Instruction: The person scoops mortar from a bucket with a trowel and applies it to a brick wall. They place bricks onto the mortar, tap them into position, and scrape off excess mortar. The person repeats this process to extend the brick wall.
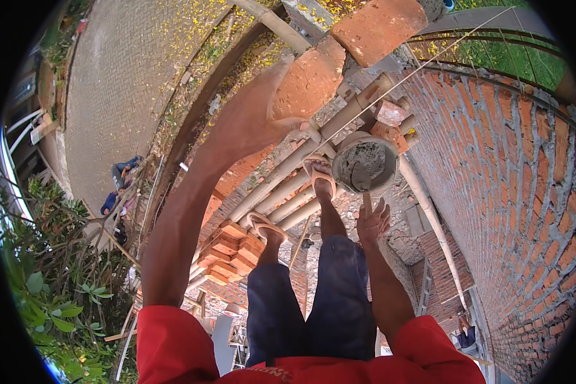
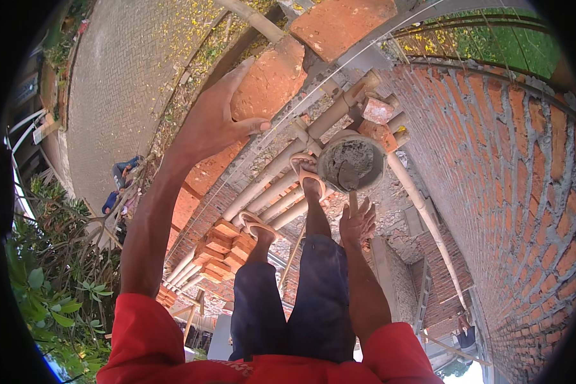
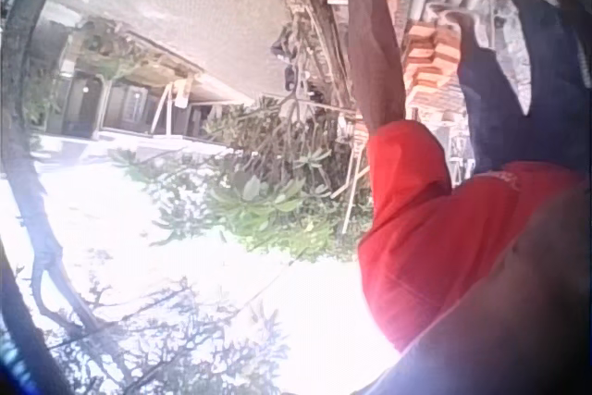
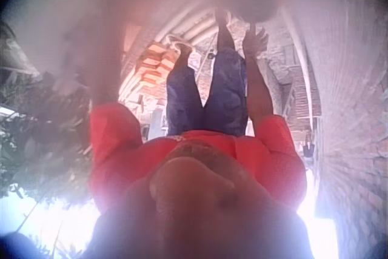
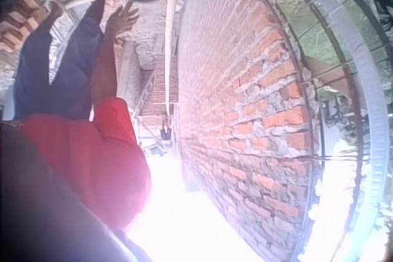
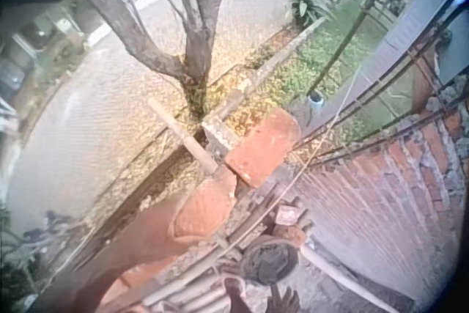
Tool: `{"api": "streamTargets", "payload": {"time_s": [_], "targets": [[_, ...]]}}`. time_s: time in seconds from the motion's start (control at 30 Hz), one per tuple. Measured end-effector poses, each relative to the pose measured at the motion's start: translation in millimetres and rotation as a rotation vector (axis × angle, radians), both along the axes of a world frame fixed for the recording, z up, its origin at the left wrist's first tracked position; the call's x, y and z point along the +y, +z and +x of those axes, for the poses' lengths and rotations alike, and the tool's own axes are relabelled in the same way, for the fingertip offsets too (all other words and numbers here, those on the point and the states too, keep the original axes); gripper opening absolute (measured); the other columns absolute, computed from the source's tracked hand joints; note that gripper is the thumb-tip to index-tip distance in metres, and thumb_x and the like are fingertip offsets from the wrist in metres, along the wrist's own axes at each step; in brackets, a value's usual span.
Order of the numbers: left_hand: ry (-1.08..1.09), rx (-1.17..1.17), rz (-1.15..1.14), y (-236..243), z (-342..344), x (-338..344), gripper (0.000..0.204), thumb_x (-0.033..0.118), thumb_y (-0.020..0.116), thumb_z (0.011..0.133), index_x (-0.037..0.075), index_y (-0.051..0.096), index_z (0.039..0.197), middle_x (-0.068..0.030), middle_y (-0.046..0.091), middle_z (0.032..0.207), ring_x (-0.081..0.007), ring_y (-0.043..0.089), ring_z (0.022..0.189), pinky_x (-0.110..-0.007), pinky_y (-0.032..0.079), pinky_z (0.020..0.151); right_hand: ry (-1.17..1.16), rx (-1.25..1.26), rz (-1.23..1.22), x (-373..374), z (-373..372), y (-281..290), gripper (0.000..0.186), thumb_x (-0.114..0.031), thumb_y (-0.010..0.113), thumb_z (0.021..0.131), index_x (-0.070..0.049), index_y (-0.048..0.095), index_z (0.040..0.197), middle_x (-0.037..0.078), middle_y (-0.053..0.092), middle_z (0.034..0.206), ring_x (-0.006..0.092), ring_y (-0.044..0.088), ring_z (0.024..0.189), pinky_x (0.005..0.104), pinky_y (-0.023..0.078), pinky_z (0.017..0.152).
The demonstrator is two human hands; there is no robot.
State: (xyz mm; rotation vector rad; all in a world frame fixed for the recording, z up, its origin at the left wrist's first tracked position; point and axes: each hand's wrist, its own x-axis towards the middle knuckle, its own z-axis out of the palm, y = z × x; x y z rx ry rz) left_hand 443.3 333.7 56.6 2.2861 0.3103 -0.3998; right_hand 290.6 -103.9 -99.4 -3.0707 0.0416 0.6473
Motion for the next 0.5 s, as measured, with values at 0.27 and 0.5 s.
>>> {"api": "streamTargets", "payload": {"time_s": [0.27,0.5], "targets": [[0.028,-0.101,0.117,-14,-14,-8,0.104,0.031,0.088,0.077,-0.003,0.034,0.160,-0.0291,0.051,0.153,-0.0387,0.052,0.142,-0.042,0.041,0.119,-0.175,0.654,0.063,-32,21,-82,0.058,-0.051,0.058,0.100,0.004,0.068,0.117,0.035,0.069,0.116,0.0514,0.066,0.113,0.0570,0.051,0.098],[0.079,-0.226,0.045,-16,-2,0,0.089,0.036,0.080,0.091,-0.002,0.037,0.159,-0.0258,0.051,0.155,-0.0366,0.053,0.142,-0.042,0.041,0.119,-0.752,0.735,0.489,-49,-12,35,0.047,-0.047,0.063,0.102,0.000,0.066,0.098,0.011,0.068,0.080,0.0197,0.065,0.065,0.0365,0.054,0.059]]}}
